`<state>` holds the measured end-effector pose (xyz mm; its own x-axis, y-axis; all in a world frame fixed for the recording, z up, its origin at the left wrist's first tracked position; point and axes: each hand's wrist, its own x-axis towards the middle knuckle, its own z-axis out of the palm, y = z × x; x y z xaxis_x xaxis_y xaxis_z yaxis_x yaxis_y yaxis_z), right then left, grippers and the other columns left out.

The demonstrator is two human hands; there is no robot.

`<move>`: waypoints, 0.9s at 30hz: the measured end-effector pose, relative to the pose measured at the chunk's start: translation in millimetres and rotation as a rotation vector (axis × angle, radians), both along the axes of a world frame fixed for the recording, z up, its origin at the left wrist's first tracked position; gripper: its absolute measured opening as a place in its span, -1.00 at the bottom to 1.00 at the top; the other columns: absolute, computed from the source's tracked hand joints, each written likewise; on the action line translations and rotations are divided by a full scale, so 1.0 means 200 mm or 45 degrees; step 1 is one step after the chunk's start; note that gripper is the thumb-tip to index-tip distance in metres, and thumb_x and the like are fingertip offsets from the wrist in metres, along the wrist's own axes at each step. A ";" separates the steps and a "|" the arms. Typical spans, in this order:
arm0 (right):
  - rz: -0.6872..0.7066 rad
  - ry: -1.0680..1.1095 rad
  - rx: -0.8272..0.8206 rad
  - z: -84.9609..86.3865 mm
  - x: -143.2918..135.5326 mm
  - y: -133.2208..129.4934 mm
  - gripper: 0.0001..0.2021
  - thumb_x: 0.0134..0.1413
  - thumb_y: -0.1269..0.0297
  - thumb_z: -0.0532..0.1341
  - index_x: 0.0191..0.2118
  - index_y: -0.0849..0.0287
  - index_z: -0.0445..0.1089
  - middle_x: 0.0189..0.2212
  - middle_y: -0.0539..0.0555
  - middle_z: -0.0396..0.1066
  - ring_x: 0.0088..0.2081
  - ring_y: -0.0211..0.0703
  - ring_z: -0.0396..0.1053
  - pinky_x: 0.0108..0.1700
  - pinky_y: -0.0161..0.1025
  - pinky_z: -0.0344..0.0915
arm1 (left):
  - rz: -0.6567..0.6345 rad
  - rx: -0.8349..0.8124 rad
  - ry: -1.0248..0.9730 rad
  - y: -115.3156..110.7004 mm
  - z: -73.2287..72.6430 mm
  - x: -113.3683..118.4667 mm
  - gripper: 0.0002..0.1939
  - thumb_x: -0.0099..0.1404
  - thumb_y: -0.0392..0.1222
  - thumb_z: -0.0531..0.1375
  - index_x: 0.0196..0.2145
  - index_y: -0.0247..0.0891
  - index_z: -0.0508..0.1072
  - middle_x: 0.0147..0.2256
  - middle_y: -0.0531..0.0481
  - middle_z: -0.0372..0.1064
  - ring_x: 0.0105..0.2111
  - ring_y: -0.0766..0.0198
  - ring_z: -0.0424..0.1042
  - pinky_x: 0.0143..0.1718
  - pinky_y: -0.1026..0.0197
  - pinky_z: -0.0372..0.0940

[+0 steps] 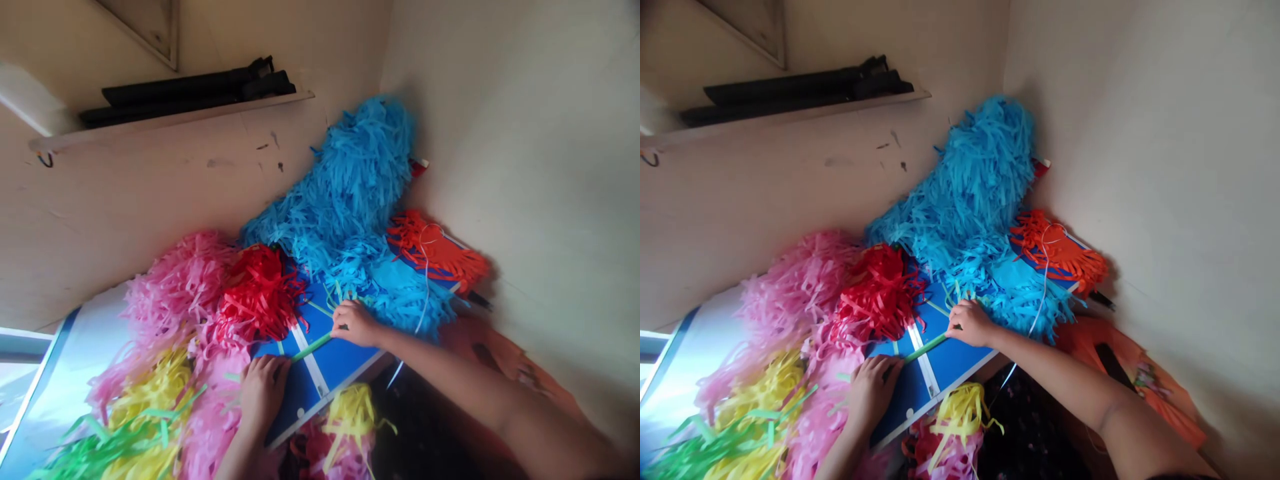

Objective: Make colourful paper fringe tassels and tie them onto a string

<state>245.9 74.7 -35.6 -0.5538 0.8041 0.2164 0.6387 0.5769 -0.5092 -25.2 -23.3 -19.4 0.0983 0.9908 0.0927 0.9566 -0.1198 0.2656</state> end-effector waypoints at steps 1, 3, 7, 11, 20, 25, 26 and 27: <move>-0.014 -0.010 -0.017 0.00 0.00 0.00 -0.86 0.00 0.22 0.44 -0.48 0.09 0.55 -0.32 -0.04 0.54 -0.16 -0.17 0.39 -0.11 -0.20 0.13 | 0.008 -0.016 0.004 0.00 0.00 0.00 -0.68 0.40 -0.05 0.07 -0.30 -0.15 0.59 -0.27 -0.04 0.58 -0.21 0.07 0.47 -0.12 0.00 0.26; -0.040 -0.034 -0.047 0.00 -0.01 0.01 -0.85 -0.01 0.22 0.44 -0.49 0.10 0.54 -0.33 -0.03 0.54 -0.16 -0.14 0.38 -0.12 -0.19 0.12 | 0.018 -0.045 0.017 0.01 0.01 0.01 -0.70 0.40 -0.05 0.08 -0.32 -0.15 0.59 -0.27 -0.03 0.58 -0.21 0.07 0.48 -0.12 0.00 0.25; -0.065 -0.092 -0.090 0.00 -0.04 0.03 -0.84 -0.02 0.26 0.42 -0.53 0.12 0.51 -0.36 -0.02 0.52 -0.16 -0.11 0.36 -0.11 -0.17 0.10 | 0.022 -0.083 0.070 0.03 0.03 0.02 -0.73 0.38 -0.06 0.11 -0.34 -0.14 0.58 -0.28 -0.02 0.57 -0.21 0.07 0.47 -0.12 0.01 0.23; -0.057 -0.162 -0.089 0.03 -0.06 0.03 -0.86 0.00 0.28 0.39 -0.50 0.14 0.49 -0.36 0.01 0.50 -0.17 -0.07 0.34 -0.11 -0.14 0.08 | 0.000 -0.091 0.165 0.06 0.07 0.04 -0.77 0.35 -0.11 0.15 -0.39 -0.16 0.56 -0.34 -0.05 0.55 -0.25 0.02 0.47 -0.19 -0.02 0.22; 0.438 -0.275 0.414 0.12 -0.07 -0.05 -0.86 0.22 0.34 0.17 -0.31 0.16 0.48 -0.19 0.09 0.49 -0.01 0.01 0.24 0.09 0.08 -0.05 | -0.496 0.066 0.332 0.03 0.13 0.14 -0.73 0.33 -0.40 0.13 -0.18 -0.14 0.57 -0.22 -0.04 0.55 -0.14 0.08 0.43 -0.01 -0.02 0.16; 0.498 -0.306 0.568 0.07 -0.11 -0.01 -0.74 0.29 0.37 0.07 -0.37 0.18 0.46 -0.30 0.09 0.48 -0.08 -0.04 0.26 0.08 0.04 -0.04 | -0.472 0.187 0.373 0.04 0.10 0.22 -0.74 0.41 -0.31 0.06 -0.29 -0.24 0.55 -0.34 -0.08 0.50 -0.24 0.07 0.41 -0.02 -0.08 0.15; 0.490 -0.297 0.552 0.06 -0.12 0.00 -0.76 0.27 0.36 0.09 -0.38 0.18 0.46 -0.30 0.09 0.49 -0.09 -0.04 0.26 0.07 0.03 -0.03 | -0.466 0.205 0.377 0.05 0.10 0.23 -0.74 0.41 -0.30 0.06 -0.32 -0.23 0.54 -0.35 -0.07 0.49 -0.25 0.08 0.41 -0.03 -0.07 0.15; 0.479 -0.285 0.536 0.06 -0.13 0.02 -0.78 0.25 0.33 0.13 -0.38 0.18 0.47 -0.31 0.08 0.49 -0.10 -0.04 0.26 0.05 0.03 -0.02 | -0.462 0.222 0.380 0.05 0.09 0.24 -0.75 0.40 -0.31 0.07 -0.34 -0.23 0.54 -0.36 -0.06 0.48 -0.26 0.08 0.41 -0.04 -0.07 0.15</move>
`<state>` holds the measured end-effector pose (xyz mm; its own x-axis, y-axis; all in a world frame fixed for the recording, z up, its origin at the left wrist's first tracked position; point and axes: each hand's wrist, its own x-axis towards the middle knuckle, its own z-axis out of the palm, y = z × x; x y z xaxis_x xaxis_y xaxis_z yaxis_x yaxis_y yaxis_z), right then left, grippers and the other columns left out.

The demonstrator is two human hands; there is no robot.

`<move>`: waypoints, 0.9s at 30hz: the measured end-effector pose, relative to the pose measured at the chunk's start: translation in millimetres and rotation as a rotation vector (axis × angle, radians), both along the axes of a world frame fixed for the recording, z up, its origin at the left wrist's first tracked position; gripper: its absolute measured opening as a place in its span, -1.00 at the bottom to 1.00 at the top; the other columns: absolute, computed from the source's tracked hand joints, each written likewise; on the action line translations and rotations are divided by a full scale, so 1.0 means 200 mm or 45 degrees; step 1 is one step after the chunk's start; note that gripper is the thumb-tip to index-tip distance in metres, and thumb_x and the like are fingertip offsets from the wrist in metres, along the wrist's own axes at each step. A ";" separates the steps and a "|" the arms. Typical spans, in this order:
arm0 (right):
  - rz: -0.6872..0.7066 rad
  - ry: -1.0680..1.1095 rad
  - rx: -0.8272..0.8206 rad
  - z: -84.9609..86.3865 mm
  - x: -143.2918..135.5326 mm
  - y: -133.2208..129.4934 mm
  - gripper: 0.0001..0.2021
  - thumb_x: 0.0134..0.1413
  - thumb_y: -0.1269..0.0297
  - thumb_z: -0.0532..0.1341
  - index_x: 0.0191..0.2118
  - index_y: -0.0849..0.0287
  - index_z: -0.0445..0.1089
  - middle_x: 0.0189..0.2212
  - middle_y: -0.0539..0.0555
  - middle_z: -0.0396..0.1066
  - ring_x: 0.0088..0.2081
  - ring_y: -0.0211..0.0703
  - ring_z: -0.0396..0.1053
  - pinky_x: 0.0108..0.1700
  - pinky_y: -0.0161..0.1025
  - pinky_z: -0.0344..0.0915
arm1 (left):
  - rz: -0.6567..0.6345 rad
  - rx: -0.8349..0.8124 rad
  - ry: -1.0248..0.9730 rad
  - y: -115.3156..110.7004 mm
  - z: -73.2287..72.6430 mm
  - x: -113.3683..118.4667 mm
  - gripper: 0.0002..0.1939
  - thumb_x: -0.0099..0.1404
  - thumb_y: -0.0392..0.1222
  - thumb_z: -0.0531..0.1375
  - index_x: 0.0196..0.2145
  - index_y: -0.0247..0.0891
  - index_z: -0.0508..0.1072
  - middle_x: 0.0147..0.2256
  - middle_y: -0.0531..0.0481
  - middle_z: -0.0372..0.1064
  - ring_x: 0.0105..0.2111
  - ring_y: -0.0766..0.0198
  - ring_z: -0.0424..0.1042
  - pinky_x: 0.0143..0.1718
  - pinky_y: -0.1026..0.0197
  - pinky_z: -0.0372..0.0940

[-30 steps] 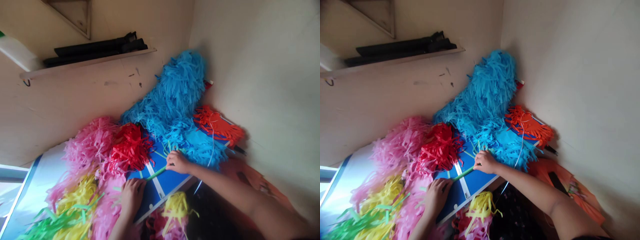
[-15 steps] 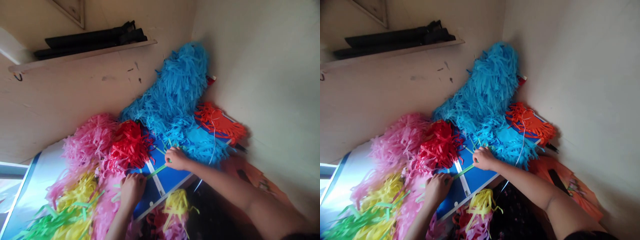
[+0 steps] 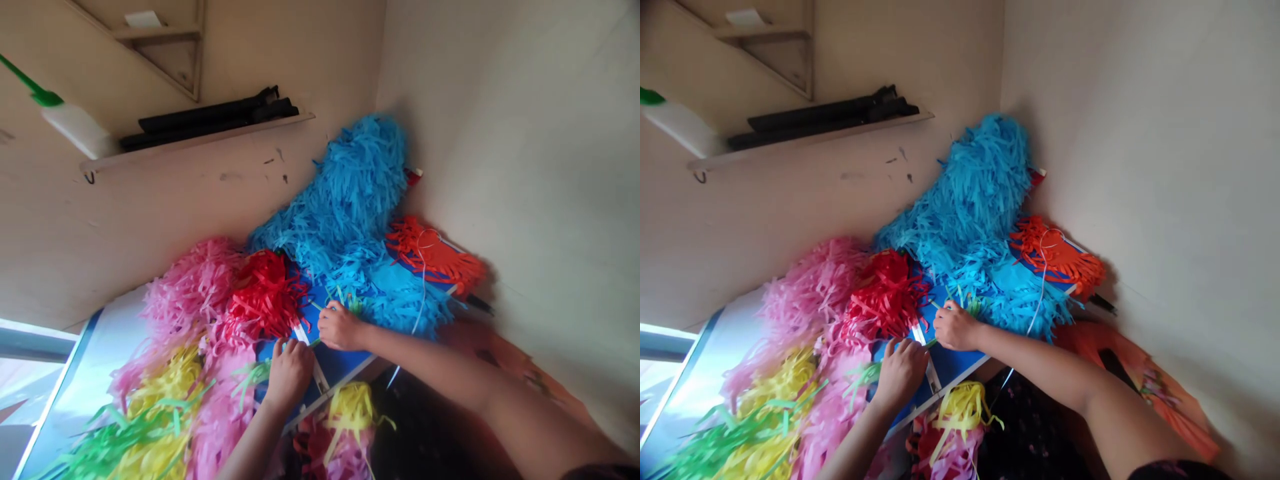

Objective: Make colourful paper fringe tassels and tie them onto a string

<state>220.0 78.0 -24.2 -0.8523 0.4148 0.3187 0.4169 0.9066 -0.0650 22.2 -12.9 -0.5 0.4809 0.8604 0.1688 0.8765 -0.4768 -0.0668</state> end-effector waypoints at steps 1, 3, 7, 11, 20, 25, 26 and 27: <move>-0.017 0.011 -0.011 0.00 -0.01 0.01 -0.80 0.22 0.31 0.16 -0.39 0.17 0.47 -0.32 0.07 0.49 -0.10 -0.05 0.27 0.04 0.03 -0.02 | 0.004 0.016 0.000 0.01 0.00 0.00 -0.76 0.39 -0.32 0.09 -0.36 -0.23 0.53 -0.37 -0.05 0.48 -0.27 0.08 0.41 -0.05 -0.06 0.15; -0.058 0.034 -0.020 0.00 -0.02 0.02 -0.82 0.18 0.31 0.19 -0.43 0.17 0.46 -0.35 0.04 0.49 -0.13 -0.06 0.28 0.02 0.02 -0.01 | 0.024 0.050 -0.003 0.01 -0.01 0.01 -0.78 0.37 -0.34 0.10 -0.37 -0.24 0.52 -0.38 -0.05 0.47 -0.29 0.08 0.41 -0.06 -0.06 0.14; -0.105 0.101 0.014 0.01 -0.05 -0.04 -0.89 0.18 0.25 0.23 -0.30 0.14 0.48 -0.20 0.06 0.49 -0.10 -0.05 0.27 0.03 0.04 -0.01 | 0.060 0.104 -0.044 0.01 -0.03 0.00 -0.80 0.36 -0.36 0.11 -0.36 -0.24 0.50 -0.39 -0.04 0.46 -0.32 0.11 0.40 -0.09 -0.02 0.15; -0.075 0.135 0.121 -0.02 -0.07 -0.11 -0.76 0.31 0.41 0.09 -0.36 0.18 0.44 -0.34 0.05 0.47 -0.18 -0.11 0.25 0.00 -0.01 0.01 | 0.056 0.120 -0.094 -0.02 -0.05 -0.02 -0.79 0.35 -0.39 0.10 -0.35 -0.25 0.51 -0.37 -0.05 0.47 -0.31 0.10 0.41 -0.09 -0.04 0.16; -0.052 0.224 -0.074 -0.09 0.12 -0.04 -0.78 0.30 0.34 0.17 -0.38 0.13 0.49 -0.33 0.02 0.50 -0.15 -0.11 0.29 -0.08 -0.09 0.04 | 0.025 0.048 -0.351 -0.11 -0.15 -0.20 -0.75 0.37 -0.34 0.07 -0.22 -0.20 0.56 -0.31 -0.06 0.54 -0.30 0.12 0.45 -0.19 0.05 0.33; -0.103 0.259 -0.322 -0.12 0.14 0.02 -0.91 0.11 0.32 0.37 -0.41 0.12 0.55 -0.38 0.01 0.51 -0.25 -0.18 0.34 -0.17 -0.22 0.16 | 0.135 0.013 -0.550 -0.09 -0.22 -0.29 -0.65 0.44 -0.13 0.03 -0.36 -0.19 0.57 -0.37 -0.04 0.54 -0.36 0.19 0.51 -0.28 0.14 0.44; -0.118 0.257 -0.370 -0.12 0.14 0.03 -0.91 0.06 0.33 0.40 -0.44 0.13 0.55 -0.40 0.00 0.50 -0.26 -0.19 0.35 -0.17 -0.25 0.19 | 0.163 0.002 -0.576 -0.09 -0.22 -0.29 -0.63 0.44 -0.09 0.03 -0.38 -0.19 0.57 -0.38 -0.04 0.54 -0.37 0.20 0.52 -0.30 0.16 0.45; -0.132 0.253 -0.415 -0.12 0.14 0.04 -0.91 0.02 0.34 0.42 -0.46 0.14 0.55 -0.42 -0.01 0.50 -0.28 -0.21 0.36 -0.18 -0.28 0.21 | 0.187 -0.013 -0.595 -0.09 -0.22 -0.30 -0.62 0.43 -0.06 0.03 -0.39 -0.19 0.56 -0.37 -0.04 0.54 -0.37 0.20 0.53 -0.31 0.17 0.45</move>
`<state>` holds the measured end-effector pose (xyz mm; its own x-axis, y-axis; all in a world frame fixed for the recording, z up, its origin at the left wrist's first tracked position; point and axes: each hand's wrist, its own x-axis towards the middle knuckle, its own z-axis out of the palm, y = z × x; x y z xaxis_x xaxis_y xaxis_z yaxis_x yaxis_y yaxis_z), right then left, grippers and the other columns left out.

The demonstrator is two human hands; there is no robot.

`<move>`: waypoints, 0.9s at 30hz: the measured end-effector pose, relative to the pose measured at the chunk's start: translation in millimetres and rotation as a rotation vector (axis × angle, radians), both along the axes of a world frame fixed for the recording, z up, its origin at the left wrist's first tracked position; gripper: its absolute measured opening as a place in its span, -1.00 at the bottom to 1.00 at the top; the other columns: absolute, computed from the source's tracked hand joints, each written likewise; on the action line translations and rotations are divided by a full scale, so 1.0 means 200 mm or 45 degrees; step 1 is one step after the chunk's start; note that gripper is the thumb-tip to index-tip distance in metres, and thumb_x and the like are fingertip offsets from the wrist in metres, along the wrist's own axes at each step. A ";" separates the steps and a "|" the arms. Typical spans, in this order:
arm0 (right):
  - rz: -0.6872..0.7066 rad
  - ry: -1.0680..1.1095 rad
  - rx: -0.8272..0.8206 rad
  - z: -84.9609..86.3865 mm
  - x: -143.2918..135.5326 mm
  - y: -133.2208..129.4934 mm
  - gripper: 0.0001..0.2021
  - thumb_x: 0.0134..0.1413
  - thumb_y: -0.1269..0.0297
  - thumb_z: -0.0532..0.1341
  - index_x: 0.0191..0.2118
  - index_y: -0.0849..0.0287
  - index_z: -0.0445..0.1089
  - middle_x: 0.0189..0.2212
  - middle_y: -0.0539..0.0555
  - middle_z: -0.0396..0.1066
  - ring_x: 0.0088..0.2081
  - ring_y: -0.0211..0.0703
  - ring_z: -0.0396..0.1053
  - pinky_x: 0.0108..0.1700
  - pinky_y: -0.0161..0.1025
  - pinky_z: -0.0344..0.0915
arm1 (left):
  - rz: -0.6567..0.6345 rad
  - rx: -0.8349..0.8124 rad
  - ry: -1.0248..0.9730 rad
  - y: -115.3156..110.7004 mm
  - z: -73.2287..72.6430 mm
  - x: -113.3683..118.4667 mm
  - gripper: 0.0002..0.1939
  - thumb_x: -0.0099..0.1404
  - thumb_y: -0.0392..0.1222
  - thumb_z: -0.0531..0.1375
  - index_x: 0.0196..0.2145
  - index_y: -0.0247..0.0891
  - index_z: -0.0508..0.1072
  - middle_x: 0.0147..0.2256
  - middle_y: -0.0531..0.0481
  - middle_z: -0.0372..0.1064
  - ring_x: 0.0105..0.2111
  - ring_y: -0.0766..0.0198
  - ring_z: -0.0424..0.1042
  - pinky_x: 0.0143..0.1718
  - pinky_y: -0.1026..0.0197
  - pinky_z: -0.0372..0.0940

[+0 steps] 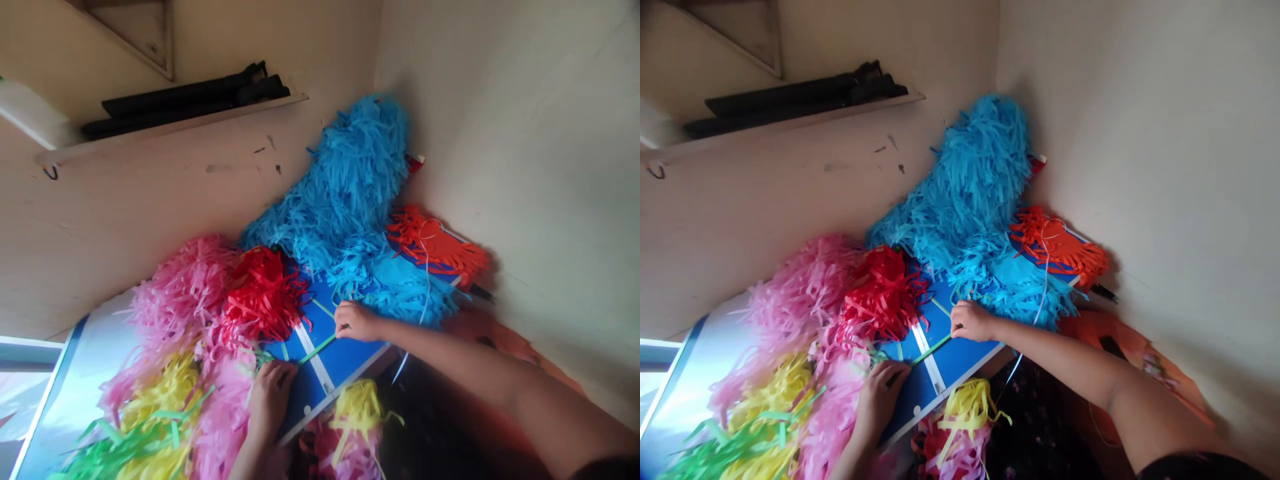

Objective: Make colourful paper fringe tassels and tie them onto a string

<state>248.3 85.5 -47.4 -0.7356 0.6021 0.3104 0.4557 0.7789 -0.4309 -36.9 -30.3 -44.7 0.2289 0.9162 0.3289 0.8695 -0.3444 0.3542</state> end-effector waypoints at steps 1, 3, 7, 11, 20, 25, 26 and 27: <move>-0.009 -0.008 -0.041 0.01 0.00 0.01 -0.91 -0.01 0.35 0.44 -0.46 0.14 0.55 -0.43 -0.01 0.50 -0.29 -0.22 0.37 -0.18 -0.30 0.23 | 0.016 -0.020 -0.013 0.00 0.00 0.00 -0.62 0.43 -0.04 0.03 -0.39 -0.19 0.56 -0.37 -0.05 0.54 -0.36 0.20 0.53 -0.31 0.18 0.45; -0.032 -0.034 -0.106 0.03 0.00 0.02 -0.93 -0.01 0.35 0.43 -0.45 0.14 0.57 -0.42 -0.01 0.51 -0.28 -0.22 0.38 -0.17 -0.31 0.26 | 0.048 -0.062 -0.015 0.00 0.02 0.01 -0.62 0.43 -0.04 0.02 -0.38 -0.20 0.56 -0.36 -0.06 0.54 -0.35 0.18 0.53 -0.28 0.16 0.45; -0.097 -0.129 -0.191 0.08 -0.02 0.01 -0.93 0.06 0.35 0.35 -0.42 0.13 0.58 -0.37 0.01 0.52 -0.24 -0.18 0.39 -0.14 -0.28 0.25 | 0.089 -0.189 0.066 0.02 0.07 0.05 -0.67 0.39 -0.12 0.04 -0.38 -0.21 0.56 -0.37 -0.07 0.52 -0.36 0.16 0.51 -0.29 0.13 0.38; -0.170 -0.270 -0.250 0.14 -0.06 0.00 -0.91 0.02 0.39 0.30 -0.44 0.14 0.57 -0.36 0.04 0.51 -0.22 -0.12 0.38 -0.18 -0.24 0.23 | 0.107 -0.333 0.223 0.08 0.15 0.08 -0.70 0.34 -0.24 0.07 -0.48 -0.19 0.53 -0.45 -0.02 0.49 -0.41 0.17 0.48 -0.35 0.16 0.25; -0.269 -0.470 -0.309 0.24 -0.13 0.00 -0.93 -0.06 0.39 0.31 -0.41 0.07 0.52 -0.26 0.03 0.55 -0.15 -0.01 0.41 -0.11 -0.13 0.19 | -0.255 -0.217 0.551 0.07 0.24 0.15 -0.53 0.32 -0.44 0.11 0.11 -0.05 0.44 -0.13 -0.06 0.53 -0.17 0.10 0.45 -0.06 0.00 0.22; -0.250 -0.468 -0.212 0.27 -0.13 -0.05 -0.90 0.00 0.40 0.28 -0.34 0.09 0.52 -0.21 0.07 0.54 -0.09 0.02 0.39 0.00 -0.02 0.16 | -0.354 -0.090 0.647 0.05 0.25 0.18 -0.65 0.34 -0.37 0.15 0.03 -0.13 0.49 -0.21 -0.08 0.53 -0.22 0.06 0.43 -0.11 -0.04 0.21; -0.201 -0.451 -0.161 0.27 -0.14 -0.08 -0.87 0.03 0.40 0.26 -0.28 0.07 0.53 -0.17 0.07 0.53 -0.04 0.02 0.37 0.06 0.01 0.12 | -0.352 -0.072 0.644 0.05 0.25 0.18 -0.67 0.33 -0.36 0.16 0.01 -0.13 0.51 -0.22 -0.08 0.53 -0.22 0.06 0.43 -0.12 -0.03 0.21; -0.122 -0.426 -0.079 0.26 -0.16 -0.10 -0.84 0.07 0.40 0.24 -0.23 0.07 0.52 -0.14 0.07 0.52 -0.02 0.01 0.35 0.10 0.04 0.08 | -0.350 -0.053 0.639 0.06 0.26 0.18 -0.69 0.33 -0.35 0.17 -0.02 -0.12 0.52 -0.22 -0.07 0.53 -0.21 0.06 0.43 -0.12 -0.02 0.20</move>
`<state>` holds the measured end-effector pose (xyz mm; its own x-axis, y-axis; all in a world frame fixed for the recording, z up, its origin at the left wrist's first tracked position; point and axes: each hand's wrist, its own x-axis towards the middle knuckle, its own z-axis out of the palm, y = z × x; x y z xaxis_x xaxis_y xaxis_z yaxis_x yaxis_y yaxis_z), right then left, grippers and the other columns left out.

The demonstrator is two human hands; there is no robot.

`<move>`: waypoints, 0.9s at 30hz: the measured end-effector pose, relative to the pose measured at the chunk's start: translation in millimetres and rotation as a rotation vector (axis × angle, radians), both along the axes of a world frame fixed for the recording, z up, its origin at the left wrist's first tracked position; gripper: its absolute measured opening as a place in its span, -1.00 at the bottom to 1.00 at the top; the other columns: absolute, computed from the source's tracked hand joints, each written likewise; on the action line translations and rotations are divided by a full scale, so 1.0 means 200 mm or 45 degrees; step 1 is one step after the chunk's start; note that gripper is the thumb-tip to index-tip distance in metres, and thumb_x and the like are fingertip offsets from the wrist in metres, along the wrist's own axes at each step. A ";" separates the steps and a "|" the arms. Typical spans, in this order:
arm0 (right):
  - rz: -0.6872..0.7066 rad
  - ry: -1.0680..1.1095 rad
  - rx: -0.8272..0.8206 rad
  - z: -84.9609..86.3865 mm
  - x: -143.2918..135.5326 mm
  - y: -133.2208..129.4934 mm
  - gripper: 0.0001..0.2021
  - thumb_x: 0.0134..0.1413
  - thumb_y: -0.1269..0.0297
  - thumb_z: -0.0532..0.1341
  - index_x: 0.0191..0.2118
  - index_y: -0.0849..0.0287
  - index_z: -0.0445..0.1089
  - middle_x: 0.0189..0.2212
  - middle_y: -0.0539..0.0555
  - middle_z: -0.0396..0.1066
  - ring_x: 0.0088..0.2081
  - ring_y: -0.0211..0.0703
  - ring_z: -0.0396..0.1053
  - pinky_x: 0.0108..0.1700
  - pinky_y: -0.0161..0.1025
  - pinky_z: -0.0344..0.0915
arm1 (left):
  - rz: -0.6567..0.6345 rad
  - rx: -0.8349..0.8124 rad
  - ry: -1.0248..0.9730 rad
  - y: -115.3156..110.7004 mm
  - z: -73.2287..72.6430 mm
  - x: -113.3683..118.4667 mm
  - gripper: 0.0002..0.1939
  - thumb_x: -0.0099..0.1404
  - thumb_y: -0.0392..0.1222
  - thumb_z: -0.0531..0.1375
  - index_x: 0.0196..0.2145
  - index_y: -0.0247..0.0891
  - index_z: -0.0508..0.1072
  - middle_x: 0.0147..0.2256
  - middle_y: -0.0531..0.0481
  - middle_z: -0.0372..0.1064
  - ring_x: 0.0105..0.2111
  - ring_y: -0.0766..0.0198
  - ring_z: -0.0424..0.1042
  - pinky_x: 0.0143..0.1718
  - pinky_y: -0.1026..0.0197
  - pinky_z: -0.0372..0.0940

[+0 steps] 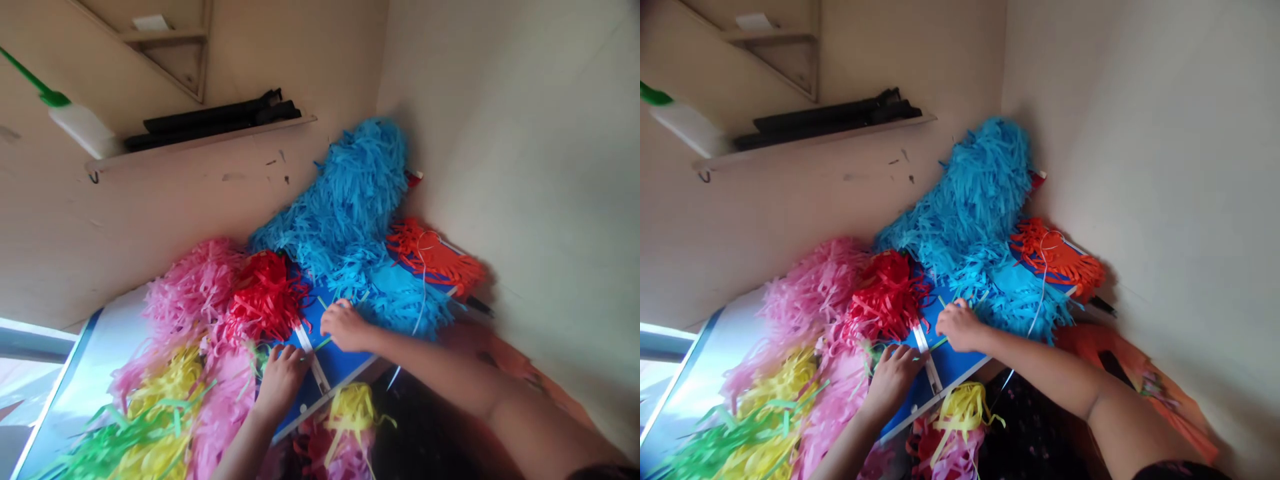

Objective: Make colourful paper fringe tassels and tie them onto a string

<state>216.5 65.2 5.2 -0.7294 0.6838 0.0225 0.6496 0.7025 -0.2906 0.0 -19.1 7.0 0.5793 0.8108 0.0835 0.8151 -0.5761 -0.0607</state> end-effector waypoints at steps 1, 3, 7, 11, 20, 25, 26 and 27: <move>0.112 0.026 0.085 -0.01 -0.02 -0.02 -0.83 0.12 0.39 0.21 -0.21 0.08 0.51 -0.14 0.07 0.52 -0.02 -0.02 0.34 0.12 0.04 0.06 | -0.001 0.017 -0.009 0.00 0.00 0.01 -0.71 0.32 -0.35 0.18 -0.05 -0.11 0.53 -0.22 -0.06 0.54 -0.21 0.07 0.43 -0.13 -0.02 0.20; 0.322 0.064 0.256 -0.05 -0.05 -0.05 -0.82 0.21 0.40 0.13 -0.24 0.16 0.50 -0.22 0.10 0.52 -0.13 -0.08 0.36 0.09 0.01 0.10 | 0.002 0.048 -0.030 0.00 0.00 0.02 -0.75 0.31 -0.36 0.19 -0.11 -0.11 0.55 -0.22 -0.04 0.54 -0.20 0.08 0.43 -0.12 0.00 0.20; 0.426 0.079 0.376 -0.13 -0.11 -0.04 -0.73 0.26 0.47 0.04 -0.38 0.26 0.45 -0.38 0.14 0.49 -0.31 -0.11 0.35 -0.05 -0.05 0.18 | 0.055 0.120 -0.064 0.01 -0.02 0.06 -0.79 0.30 -0.40 0.16 -0.23 -0.19 0.56 -0.30 -0.05 0.54 -0.28 0.11 0.45 -0.16 0.02 0.20; 0.350 0.141 0.366 -0.12 -0.15 -0.04 -0.77 0.21 0.48 0.07 -0.41 0.26 0.44 -0.40 0.16 0.49 -0.35 -0.11 0.36 -0.13 -0.07 0.22 | 0.137 0.242 -0.118 0.01 -0.04 0.10 -0.75 0.30 -0.44 0.12 -0.45 -0.23 0.52 -0.46 0.00 0.49 -0.41 0.17 0.45 -0.18 0.02 0.20; -0.114 0.906 -0.924 0.29 -0.04 -0.30 -0.71 0.16 0.08 0.25 -0.25 0.22 0.58 -0.36 0.07 0.57 -0.34 -0.20 0.47 -0.27 -0.32 0.32 | -0.097 0.652 -0.544 -0.21 0.24 0.04 -0.80 0.37 -0.34 0.14 -0.13 -0.12 0.50 -0.29 0.03 0.59 -0.28 0.24 0.53 0.08 -0.01 0.15; -0.150 1.136 -1.636 0.38 0.00 -0.31 -0.65 -0.29 0.03 0.48 -0.49 0.25 0.56 -0.56 -0.04 0.44 -0.47 -0.30 0.31 -0.31 -0.32 0.22 | -0.100 0.668 -0.755 -0.27 0.30 0.10 -0.82 0.39 -0.32 0.13 -0.15 -0.13 0.48 -0.36 0.06 0.58 -0.36 0.27 0.54 0.05 0.02 0.25; -0.189 1.161 -1.649 0.36 -0.01 -0.31 -0.64 -0.33 0.04 0.50 -0.51 0.25 0.55 -0.57 -0.04 0.43 -0.48 -0.31 0.29 -0.32 -0.32 0.20 | -0.055 0.668 -0.792 -0.28 0.29 0.12 -0.84 0.40 -0.31 0.13 -0.17 -0.13 0.48 -0.38 0.07 0.58 -0.38 0.27 0.54 0.02 0.04 0.29; -0.227 1.194 -1.658 0.35 -0.02 -0.32 -0.64 -0.35 0.04 0.51 -0.52 0.26 0.53 -0.58 -0.05 0.42 -0.49 -0.32 0.27 -0.34 -0.33 0.18 | 0.022 0.669 -0.834 -0.28 0.27 0.14 -0.86 0.40 -0.28 0.13 -0.21 -0.14 0.49 -0.40 0.06 0.57 -0.38 0.26 0.55 -0.01 0.07 0.32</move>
